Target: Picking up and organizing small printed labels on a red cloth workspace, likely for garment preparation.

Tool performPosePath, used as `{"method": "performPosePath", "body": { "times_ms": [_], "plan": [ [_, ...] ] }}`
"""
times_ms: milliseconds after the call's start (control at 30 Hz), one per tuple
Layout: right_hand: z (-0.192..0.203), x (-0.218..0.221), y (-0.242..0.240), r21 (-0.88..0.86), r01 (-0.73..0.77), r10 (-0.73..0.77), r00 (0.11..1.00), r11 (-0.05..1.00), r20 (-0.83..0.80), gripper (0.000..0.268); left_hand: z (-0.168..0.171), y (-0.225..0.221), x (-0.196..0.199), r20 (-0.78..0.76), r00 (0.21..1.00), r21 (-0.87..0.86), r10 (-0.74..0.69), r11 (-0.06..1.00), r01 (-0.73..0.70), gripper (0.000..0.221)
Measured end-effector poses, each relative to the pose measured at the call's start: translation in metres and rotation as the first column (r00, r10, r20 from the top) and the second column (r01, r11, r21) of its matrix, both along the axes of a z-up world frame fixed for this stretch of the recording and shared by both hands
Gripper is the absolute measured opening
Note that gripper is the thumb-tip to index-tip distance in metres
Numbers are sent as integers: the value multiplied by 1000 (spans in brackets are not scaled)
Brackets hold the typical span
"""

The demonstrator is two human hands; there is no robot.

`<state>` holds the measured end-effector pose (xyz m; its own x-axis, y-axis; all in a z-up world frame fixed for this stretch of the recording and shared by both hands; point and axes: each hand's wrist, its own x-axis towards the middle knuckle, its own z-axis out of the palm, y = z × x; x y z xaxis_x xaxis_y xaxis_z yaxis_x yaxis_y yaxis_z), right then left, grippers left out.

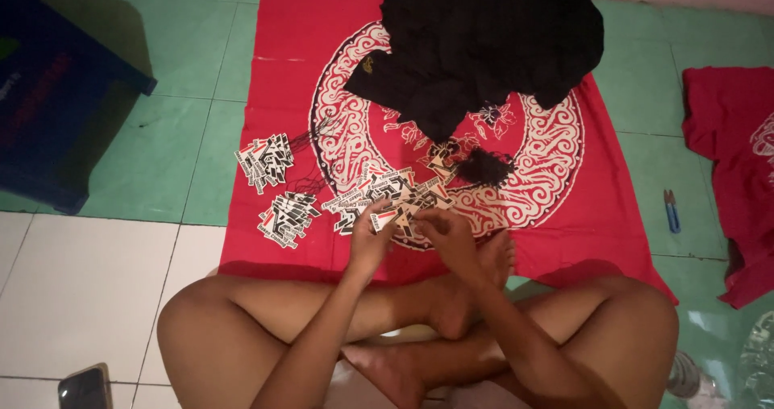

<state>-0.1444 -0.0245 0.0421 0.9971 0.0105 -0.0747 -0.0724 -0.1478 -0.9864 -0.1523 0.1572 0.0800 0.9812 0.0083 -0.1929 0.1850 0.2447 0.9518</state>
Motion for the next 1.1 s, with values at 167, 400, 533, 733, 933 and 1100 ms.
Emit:
{"method": "performPosePath", "body": {
  "times_ms": [167,400,533,733,933,1100],
  "plan": [
    [-6,-1,2,-25,-4,4,1000,1000,-3,27,-73,-2,11,92,996,112,6,994,-17,42],
    [-17,3,-1,-222,-31,38,999,974,26,31,-67,-5,9,186,982,309,-22,950,-37,17],
    [-9,-2,4,-293,-35,43,999,955,21,29,-79,-6,12,194,979,345,-62,938,-10,12],
    [-10,-2,1,-331,-36,58,997,943,59,27,-76,-8,9,212,973,371,-92,928,7,7],
    [7,7,-18,-394,-162,235,961,905,146,16,-69,-5,4,301,951,356,71,917,-181,7],
    [-14,25,-63,-387,-92,98,995,918,-4,21,-65,-1,9,328,904,303,274,876,-376,4]
  ]
}}
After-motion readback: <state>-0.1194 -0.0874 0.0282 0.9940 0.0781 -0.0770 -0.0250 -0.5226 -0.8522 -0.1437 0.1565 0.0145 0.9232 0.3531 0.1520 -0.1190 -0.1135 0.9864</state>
